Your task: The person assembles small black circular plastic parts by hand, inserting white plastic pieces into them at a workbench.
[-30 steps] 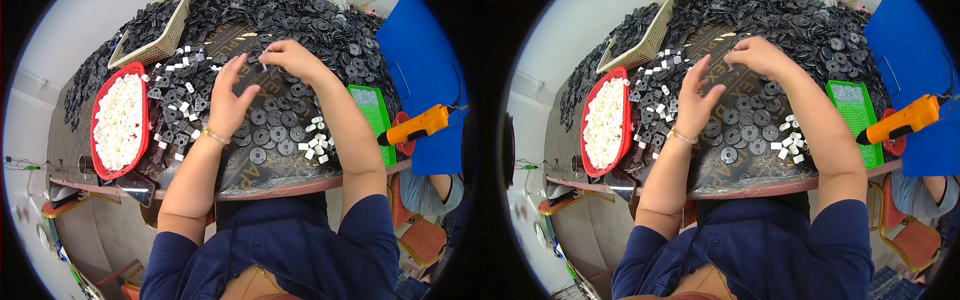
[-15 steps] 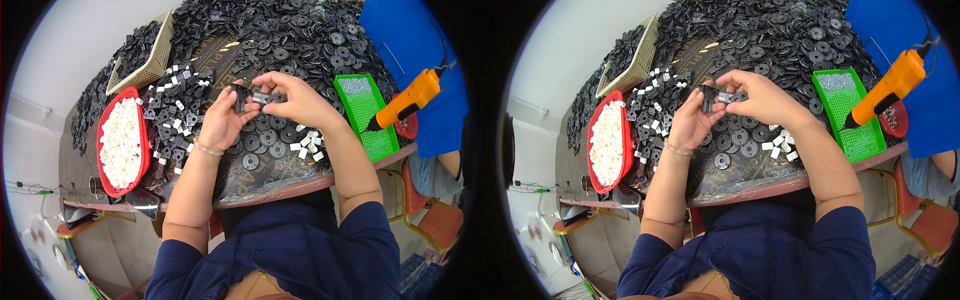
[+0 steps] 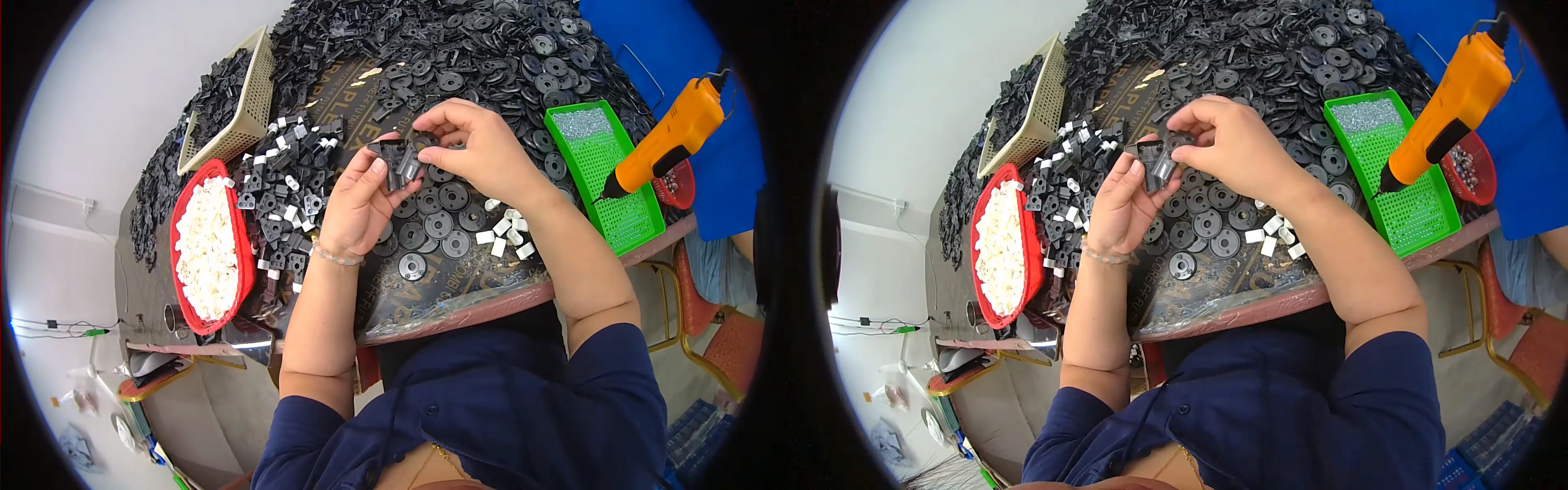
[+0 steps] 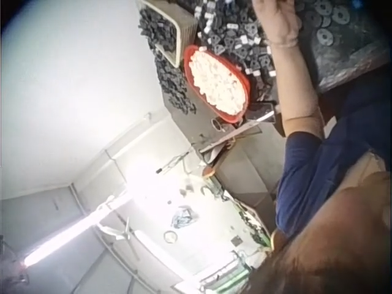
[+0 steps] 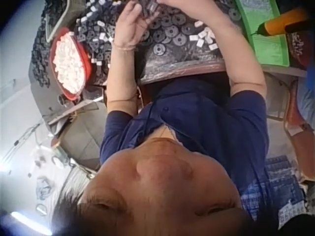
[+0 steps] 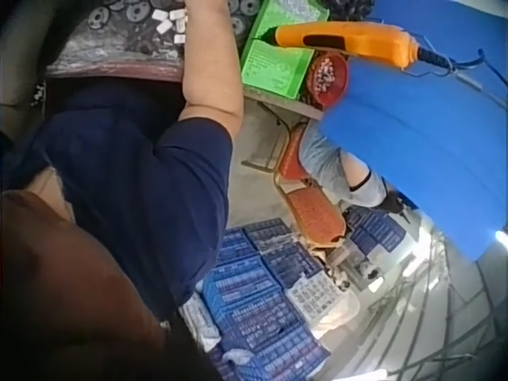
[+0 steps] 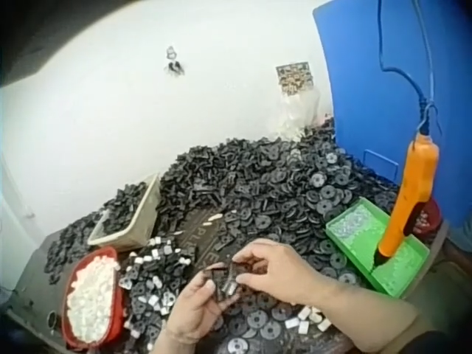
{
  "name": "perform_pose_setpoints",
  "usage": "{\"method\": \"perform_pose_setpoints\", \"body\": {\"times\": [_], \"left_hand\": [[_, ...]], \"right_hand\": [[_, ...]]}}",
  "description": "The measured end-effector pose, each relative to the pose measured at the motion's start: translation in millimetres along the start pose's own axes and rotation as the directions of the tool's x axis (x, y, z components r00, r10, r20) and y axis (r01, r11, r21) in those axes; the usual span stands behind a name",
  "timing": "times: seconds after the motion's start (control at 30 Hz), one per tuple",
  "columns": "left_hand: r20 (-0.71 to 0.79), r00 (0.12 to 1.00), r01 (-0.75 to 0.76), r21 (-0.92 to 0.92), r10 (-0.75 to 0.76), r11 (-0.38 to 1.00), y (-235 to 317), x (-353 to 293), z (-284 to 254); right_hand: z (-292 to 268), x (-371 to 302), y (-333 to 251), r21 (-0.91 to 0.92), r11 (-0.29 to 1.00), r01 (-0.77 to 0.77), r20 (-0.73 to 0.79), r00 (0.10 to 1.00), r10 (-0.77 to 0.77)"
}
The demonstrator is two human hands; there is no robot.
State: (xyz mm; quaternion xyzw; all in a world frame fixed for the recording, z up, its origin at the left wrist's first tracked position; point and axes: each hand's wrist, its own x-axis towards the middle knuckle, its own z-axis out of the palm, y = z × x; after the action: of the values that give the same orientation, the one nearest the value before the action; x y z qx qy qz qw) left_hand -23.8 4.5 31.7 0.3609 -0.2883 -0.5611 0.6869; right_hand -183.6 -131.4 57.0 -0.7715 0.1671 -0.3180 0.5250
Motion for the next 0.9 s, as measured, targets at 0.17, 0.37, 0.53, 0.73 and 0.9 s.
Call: {"method": "perform_pose_setpoints", "body": {"times": [0.17,0.37,0.53,0.73,0.9], "left_hand": [[-0.028,0.999,0.041,-0.062,-0.042,0.997,-1.9,-0.5,-5.6],[-0.012,0.997,0.077,-0.068,-0.078,0.995,-2.9,-1.8,-8.5],[-0.031,0.998,0.043,-0.118,-0.047,0.992,-1.4,-3.9,5.7],[0.002,0.999,-0.032,0.318,0.033,0.947,-5.4,-6.0,10.6],[0.03,0.996,-0.087,0.396,0.082,0.914,-4.7,-4.7,9.4]], "right_hand": [[6.7,-2.2,-3.6,-0.15,0.945,0.292,0.053,0.956,-0.287],[12.2,-5.6,-4.1,-0.116,0.951,0.285,0.029,0.959,-0.283],[10.0,-5.6,-7.3,-0.206,0.937,0.283,0.006,0.958,-0.288],[10.4,-4.2,-1.4,-0.342,0.848,0.406,0.033,0.906,-0.421],[6.0,-2.3,2.0,-0.031,0.99,0.136,0.01,0.991,-0.136]]}}
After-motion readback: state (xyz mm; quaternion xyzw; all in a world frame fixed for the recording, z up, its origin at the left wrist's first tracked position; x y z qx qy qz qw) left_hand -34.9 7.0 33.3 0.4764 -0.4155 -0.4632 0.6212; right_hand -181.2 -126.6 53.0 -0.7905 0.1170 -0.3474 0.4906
